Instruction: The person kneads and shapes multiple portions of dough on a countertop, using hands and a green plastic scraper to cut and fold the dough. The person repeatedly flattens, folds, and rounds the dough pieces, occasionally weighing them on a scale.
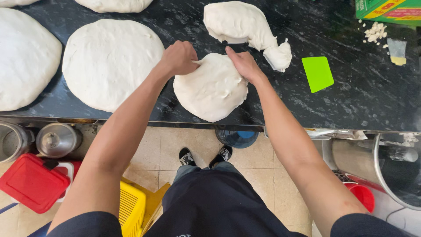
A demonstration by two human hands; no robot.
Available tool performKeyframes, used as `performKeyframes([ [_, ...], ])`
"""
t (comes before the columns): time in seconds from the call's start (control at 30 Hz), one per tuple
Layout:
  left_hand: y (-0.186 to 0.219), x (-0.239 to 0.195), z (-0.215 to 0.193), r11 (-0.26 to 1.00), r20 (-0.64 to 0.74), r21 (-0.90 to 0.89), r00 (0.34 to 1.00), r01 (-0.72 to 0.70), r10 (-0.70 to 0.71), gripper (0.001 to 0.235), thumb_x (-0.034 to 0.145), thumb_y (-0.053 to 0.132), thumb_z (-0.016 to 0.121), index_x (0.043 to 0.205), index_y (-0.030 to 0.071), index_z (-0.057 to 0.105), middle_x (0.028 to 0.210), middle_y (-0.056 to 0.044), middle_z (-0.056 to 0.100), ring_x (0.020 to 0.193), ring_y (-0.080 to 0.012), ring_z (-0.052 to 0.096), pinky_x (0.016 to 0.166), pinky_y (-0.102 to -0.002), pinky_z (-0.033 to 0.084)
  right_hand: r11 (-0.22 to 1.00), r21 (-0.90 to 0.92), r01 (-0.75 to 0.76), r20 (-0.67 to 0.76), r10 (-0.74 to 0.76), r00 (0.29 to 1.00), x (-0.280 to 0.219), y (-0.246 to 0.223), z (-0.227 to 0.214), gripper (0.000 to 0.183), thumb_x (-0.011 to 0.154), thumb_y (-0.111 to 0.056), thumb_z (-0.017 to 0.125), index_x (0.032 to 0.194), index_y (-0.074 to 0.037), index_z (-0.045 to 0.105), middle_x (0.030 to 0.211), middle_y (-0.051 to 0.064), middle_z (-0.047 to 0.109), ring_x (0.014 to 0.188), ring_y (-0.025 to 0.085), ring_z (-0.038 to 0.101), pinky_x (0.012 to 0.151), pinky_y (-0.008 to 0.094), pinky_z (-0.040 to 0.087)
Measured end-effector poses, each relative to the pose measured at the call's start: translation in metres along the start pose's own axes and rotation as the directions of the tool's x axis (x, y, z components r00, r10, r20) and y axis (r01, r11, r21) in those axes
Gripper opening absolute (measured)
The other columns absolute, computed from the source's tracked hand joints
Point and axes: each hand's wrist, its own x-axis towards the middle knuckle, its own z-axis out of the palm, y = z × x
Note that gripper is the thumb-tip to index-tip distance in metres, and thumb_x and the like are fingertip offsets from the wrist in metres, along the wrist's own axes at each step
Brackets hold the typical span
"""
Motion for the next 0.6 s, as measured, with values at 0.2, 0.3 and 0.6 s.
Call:
performKeyframes([
  [0.2,-0.003,-0.035,0.03,0.794,-0.378,-0.59,0.919,-0.145,-0.113,0.021,0.081,0.018,0.084,0.096,0.004,0.08,0.09,-0.011,0.079,0.08,-0.021,0.075,0.075,-0.032,0.057,0.815,-0.086,0.573,-0.279,-0.572,0.772,-0.02,-0.023,0.012,0.023,0.098,-0.024,0.069,0.109,-0.006,0.079,0.102,0.011,0.074,0.086,0.021,0.069,0.078,0.033,0.054],
  [0.3,-0.004,-0.032,0.044,0.751,-0.436,-0.616,0.897,-0.237,-0.075,0.02,0.085,0.016,0.083,0.099,0.003,0.08,0.099,-0.011,0.077,0.088,-0.0177,0.073,0.079,-0.029,0.055,0.811,-0.138,0.569,-0.127,-0.584,0.802,-0.03,-0.047,0.022,0.02,0.094,-0.02,0.075,0.11,-0.008,0.08,0.094,0.01,0.071,0.079,0.019,0.067,0.073,0.031,0.053],
  [0.6,-0.005,-0.024,0.052,0.55,-0.281,-0.814,0.955,-0.187,-0.092,0.02,0.092,0.016,0.075,0.104,0.0,0.078,0.094,-0.006,0.077,0.084,-0.0091,0.068,0.076,-0.026,0.055,0.845,-0.137,0.516,-0.048,-0.526,0.849,-0.037,-0.068,0.02,0.025,0.085,-0.023,0.084,0.105,-0.008,0.08,0.085,0.006,0.072,0.073,0.015,0.065,0.067,0.031,0.054],
])
